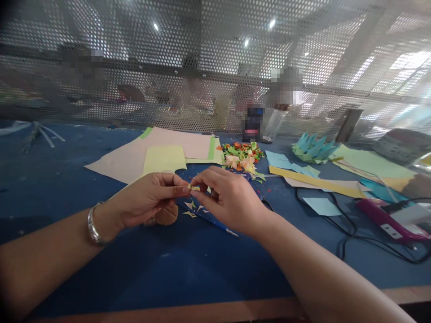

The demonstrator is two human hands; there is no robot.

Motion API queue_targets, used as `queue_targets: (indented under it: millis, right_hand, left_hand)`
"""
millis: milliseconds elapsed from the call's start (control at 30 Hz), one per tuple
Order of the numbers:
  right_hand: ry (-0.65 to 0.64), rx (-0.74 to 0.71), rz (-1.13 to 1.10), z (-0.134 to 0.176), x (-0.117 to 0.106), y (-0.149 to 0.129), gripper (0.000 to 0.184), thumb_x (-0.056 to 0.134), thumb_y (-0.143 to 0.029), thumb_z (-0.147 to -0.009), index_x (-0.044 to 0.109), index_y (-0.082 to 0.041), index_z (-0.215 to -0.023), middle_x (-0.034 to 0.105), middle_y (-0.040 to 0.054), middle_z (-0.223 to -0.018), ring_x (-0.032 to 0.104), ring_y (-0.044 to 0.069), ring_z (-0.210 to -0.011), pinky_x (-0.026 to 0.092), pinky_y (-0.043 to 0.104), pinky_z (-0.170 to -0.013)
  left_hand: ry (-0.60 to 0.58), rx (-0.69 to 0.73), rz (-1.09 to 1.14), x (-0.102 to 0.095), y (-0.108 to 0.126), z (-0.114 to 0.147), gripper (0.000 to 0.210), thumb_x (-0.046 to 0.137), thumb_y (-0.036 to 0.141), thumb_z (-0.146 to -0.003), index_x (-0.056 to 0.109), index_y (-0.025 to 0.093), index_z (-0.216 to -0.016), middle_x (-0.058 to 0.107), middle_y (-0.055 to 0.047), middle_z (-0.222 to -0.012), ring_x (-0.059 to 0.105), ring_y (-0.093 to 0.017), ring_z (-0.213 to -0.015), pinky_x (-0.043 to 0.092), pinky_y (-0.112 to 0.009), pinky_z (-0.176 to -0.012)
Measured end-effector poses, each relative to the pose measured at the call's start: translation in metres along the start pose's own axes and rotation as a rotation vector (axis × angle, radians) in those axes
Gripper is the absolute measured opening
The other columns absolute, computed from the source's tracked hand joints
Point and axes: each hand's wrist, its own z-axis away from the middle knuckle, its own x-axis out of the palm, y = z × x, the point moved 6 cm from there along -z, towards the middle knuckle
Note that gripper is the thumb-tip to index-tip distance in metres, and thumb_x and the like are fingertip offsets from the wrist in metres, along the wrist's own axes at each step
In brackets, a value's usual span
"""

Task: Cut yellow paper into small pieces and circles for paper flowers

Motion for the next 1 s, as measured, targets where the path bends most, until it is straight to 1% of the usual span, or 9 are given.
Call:
queue_targets:
  millis: [167,367,500,600,667,800,933,1000]
  right_hand:
    - [0.015,-0.02,-0.001,0.0,-0.001,-0.002,0.011,0.063,-0.024,-0.094,0.07,-0.016,-0.097,0.065,0.0012,-0.084,0.056,0.01,-0.068,0.043,0.021,-0.064]
    - [0.029,-0.042,0.02,0.0,-0.002,-0.004,0.01,0.061,-0.019,-0.094,0.07,-0.016,-0.095,0.065,0.0005,-0.081,0.054,0.009,-0.066,0.041,0.021,-0.061]
    - [0.024,-0.05,0.023,0.001,-0.002,-0.004,0.009,0.061,-0.017,-0.093,0.07,-0.017,-0.095,0.065,0.0003,-0.081,0.054,0.01,-0.067,0.04,0.021,-0.061]
    - [0.032,-0.055,0.021,0.0,-0.001,-0.005,0.008,0.061,-0.016,-0.092,0.069,-0.017,-0.093,0.064,0.0,-0.08,0.054,0.009,-0.067,0.04,0.021,-0.061]
    - [0.042,-0.059,0.017,0.0,-0.001,-0.005,0.008,0.061,-0.016,-0.092,0.069,-0.017,-0.091,0.064,-0.0003,-0.078,0.053,0.009,-0.066,0.04,0.021,-0.061]
    - [0.042,-0.056,0.012,-0.001,0.0,-0.006,0.008,0.061,-0.015,-0.091,0.068,-0.017,-0.088,0.064,0.0,-0.077,0.054,0.009,-0.066,0.04,0.021,-0.06]
    - [0.044,-0.054,-0.003,-0.001,-0.001,-0.006,0.009,0.059,-0.014,-0.091,0.067,-0.017,-0.086,0.063,0.0004,-0.076,0.054,0.01,-0.064,0.041,0.021,-0.06]
    - [0.036,-0.043,0.0,-0.001,0.0,-0.007,0.01,0.059,-0.014,-0.09,0.067,-0.017,-0.086,0.063,0.0005,-0.075,0.053,0.01,-0.063,0.041,0.022,-0.059]
  left_hand:
    - [-0.014,-0.003,0.009,0.0,-0.001,0.0,0.022,0.085,0.032,-0.071,0.069,0.018,-0.076,0.057,0.002,-0.068,0.041,-0.004,-0.048,0.031,-0.018,-0.044]
    - [-0.016,0.008,0.007,0.003,0.002,0.001,0.024,0.087,0.031,-0.068,0.069,0.016,-0.076,0.059,0.001,-0.066,0.046,-0.005,-0.05,0.032,-0.017,-0.045]
    - [-0.029,0.012,0.005,0.004,0.002,0.002,0.023,0.085,0.032,-0.071,0.068,0.017,-0.074,0.057,0.002,-0.061,0.045,-0.006,-0.049,0.03,-0.017,-0.044]
    - [-0.032,0.009,0.02,0.005,0.003,0.004,0.023,0.084,0.031,-0.072,0.066,0.017,-0.07,0.055,0.003,-0.057,0.045,-0.006,-0.048,0.031,-0.017,-0.043]
    - [-0.061,-0.017,0.06,0.007,0.002,0.006,0.024,0.083,0.03,-0.073,0.064,0.017,-0.068,0.054,0.003,-0.054,0.042,-0.006,-0.044,0.03,-0.017,-0.041]
    - [-0.129,-0.081,0.136,0.011,-0.001,0.008,0.019,0.081,0.028,-0.076,0.065,0.018,-0.074,0.057,0.004,-0.053,0.034,-0.004,-0.037,0.026,-0.017,-0.039]
    - [-0.109,-0.067,0.138,0.01,-0.001,0.008,0.018,0.083,0.026,-0.074,0.067,0.017,-0.075,0.059,0.003,-0.055,0.037,-0.003,-0.038,0.027,-0.017,-0.04]
    - [-0.112,-0.057,0.126,0.011,0.0,0.008,0.019,0.083,0.028,-0.073,0.067,0.017,-0.076,0.059,0.003,-0.055,0.036,-0.003,-0.038,0.025,-0.017,-0.039]
